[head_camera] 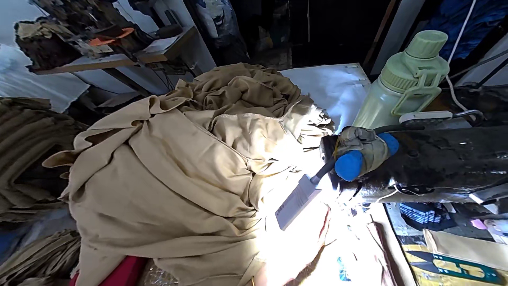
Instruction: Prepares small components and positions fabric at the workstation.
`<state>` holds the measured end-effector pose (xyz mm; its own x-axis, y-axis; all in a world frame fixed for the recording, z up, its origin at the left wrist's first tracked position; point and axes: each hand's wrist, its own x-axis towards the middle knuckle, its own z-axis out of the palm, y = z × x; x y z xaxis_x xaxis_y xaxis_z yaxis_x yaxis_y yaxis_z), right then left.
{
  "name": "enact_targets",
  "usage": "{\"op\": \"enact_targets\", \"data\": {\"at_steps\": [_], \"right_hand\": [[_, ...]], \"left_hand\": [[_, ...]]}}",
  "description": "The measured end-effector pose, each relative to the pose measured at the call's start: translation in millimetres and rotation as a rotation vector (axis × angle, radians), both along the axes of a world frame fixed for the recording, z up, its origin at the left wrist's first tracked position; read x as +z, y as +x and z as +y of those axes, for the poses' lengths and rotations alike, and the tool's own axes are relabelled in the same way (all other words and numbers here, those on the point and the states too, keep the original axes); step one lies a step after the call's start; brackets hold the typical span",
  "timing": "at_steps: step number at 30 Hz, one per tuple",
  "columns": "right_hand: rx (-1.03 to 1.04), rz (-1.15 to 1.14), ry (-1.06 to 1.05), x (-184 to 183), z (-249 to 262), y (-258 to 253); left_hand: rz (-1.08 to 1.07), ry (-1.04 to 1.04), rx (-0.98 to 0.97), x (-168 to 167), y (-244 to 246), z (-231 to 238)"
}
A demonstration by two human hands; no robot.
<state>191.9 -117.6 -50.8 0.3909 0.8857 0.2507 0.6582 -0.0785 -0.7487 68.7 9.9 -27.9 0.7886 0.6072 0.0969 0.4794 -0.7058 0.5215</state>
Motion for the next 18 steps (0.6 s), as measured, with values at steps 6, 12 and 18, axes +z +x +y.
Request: {"op": "enact_targets", "data": {"at_steps": [6, 12, 18], "right_hand": [[0.001, -0.077, 0.066, 2.0, 4.0, 2.2], [-0.081, 0.029, 0.001, 15.4, 10.3, 5.2], [0.055, -0.244, -0.059, 12.1, 15.2, 7.2]], "left_hand": [[-0.119, 0.166, 0.054, -19.7, 12.0, -18.0], [-0.070, 0.303, -0.073, -35.2, -0.7, -23.5], [-0.152, 0.140, -0.092, -10.0, -17.0, -29.2]]}}
